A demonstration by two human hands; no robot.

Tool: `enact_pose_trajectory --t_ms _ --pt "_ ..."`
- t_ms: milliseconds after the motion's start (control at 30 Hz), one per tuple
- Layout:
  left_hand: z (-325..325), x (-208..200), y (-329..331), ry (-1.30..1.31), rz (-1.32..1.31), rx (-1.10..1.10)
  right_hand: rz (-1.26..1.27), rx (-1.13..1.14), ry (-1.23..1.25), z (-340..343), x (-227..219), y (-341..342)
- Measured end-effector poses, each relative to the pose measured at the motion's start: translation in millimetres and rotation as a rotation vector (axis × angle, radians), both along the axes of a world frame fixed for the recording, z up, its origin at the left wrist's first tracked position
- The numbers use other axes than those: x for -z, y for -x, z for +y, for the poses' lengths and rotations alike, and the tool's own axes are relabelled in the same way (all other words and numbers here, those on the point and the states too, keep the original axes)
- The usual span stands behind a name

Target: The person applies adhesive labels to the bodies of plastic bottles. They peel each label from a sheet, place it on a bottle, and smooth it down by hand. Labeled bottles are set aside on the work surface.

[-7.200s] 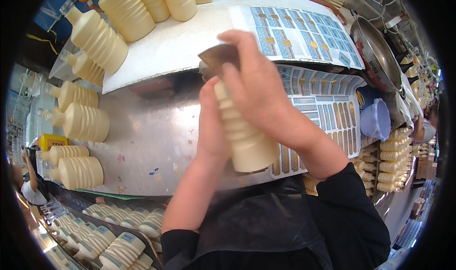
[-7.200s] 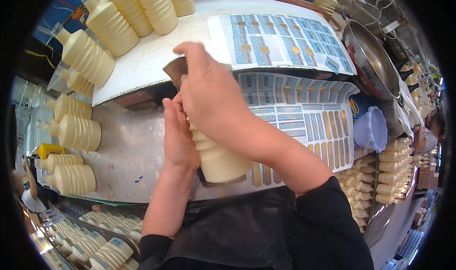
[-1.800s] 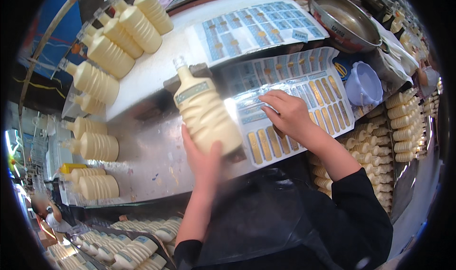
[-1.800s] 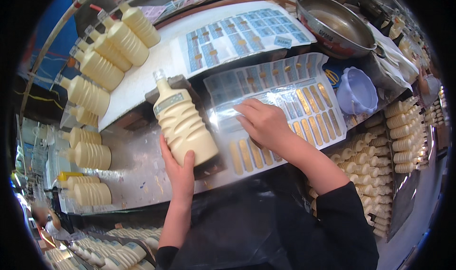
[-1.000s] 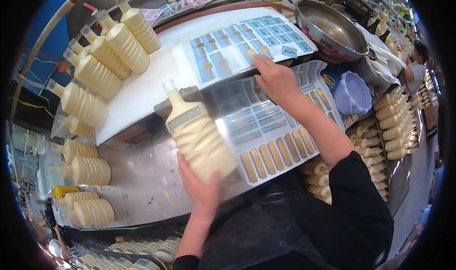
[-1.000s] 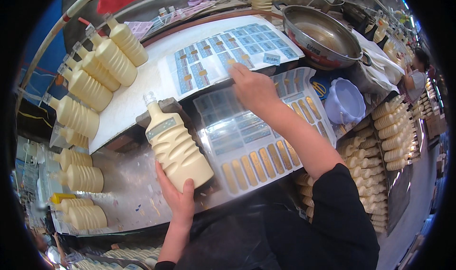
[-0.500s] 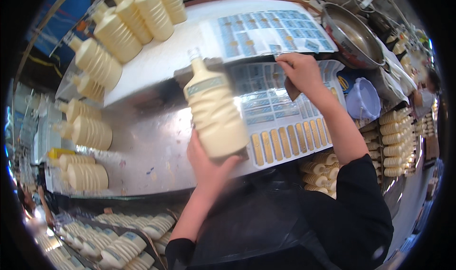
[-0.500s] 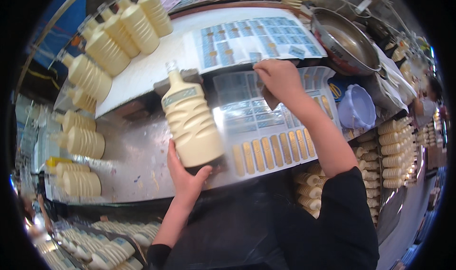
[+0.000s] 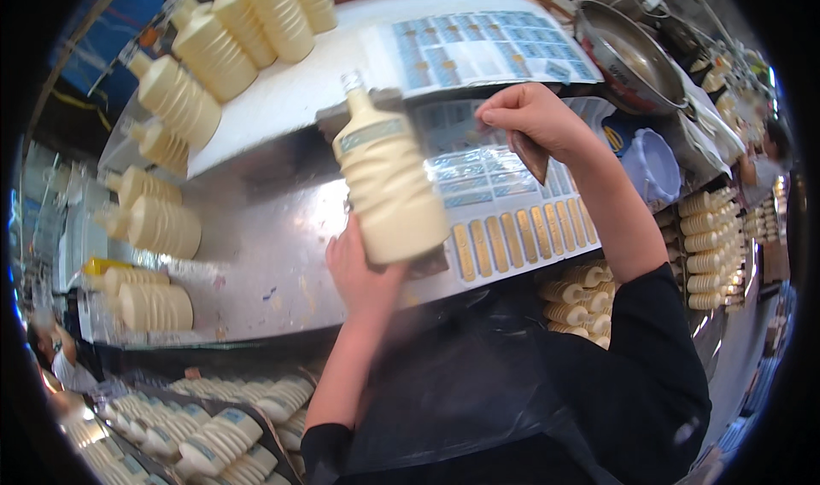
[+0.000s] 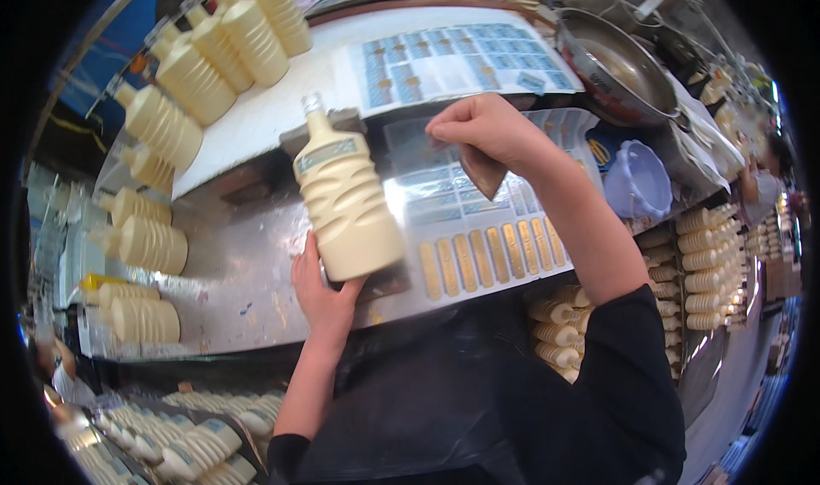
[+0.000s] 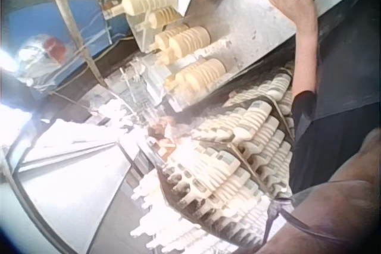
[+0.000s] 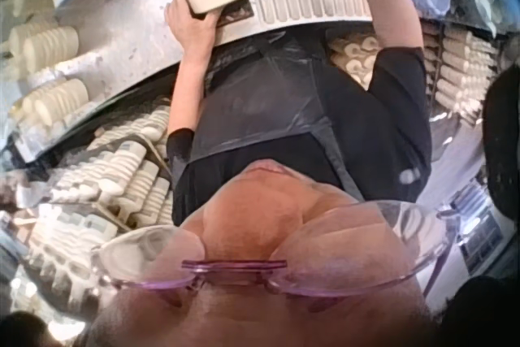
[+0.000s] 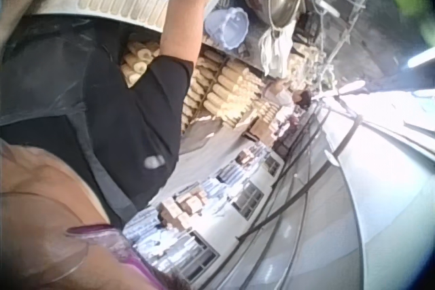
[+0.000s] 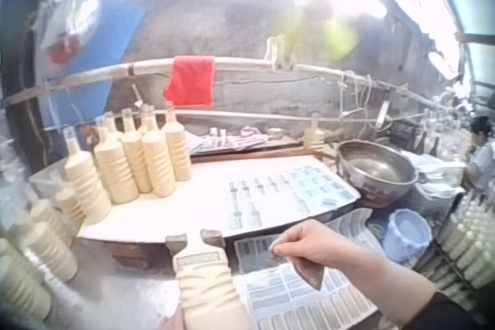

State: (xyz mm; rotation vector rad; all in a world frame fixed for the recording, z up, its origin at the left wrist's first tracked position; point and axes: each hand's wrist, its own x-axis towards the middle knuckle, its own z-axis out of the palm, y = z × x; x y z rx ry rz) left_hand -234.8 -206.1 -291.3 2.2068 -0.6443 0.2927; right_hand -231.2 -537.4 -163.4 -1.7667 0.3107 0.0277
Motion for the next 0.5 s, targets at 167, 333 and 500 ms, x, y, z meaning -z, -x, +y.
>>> enact_pose_trajectory --t_ms 167,333,500 --pt "3 -10 5 -0.029 0.135 -0.012 -0.218 0.287 0.024 -6 -38 -8" --pt "-2 -13 7 0.000 0.179 -0.013 -0.758 0.521 0.923 -21 13 -33" --pt "0 -6 8 0.009 0.169 -0.019 -0.502 0.221 1.222 -18 72 -27"
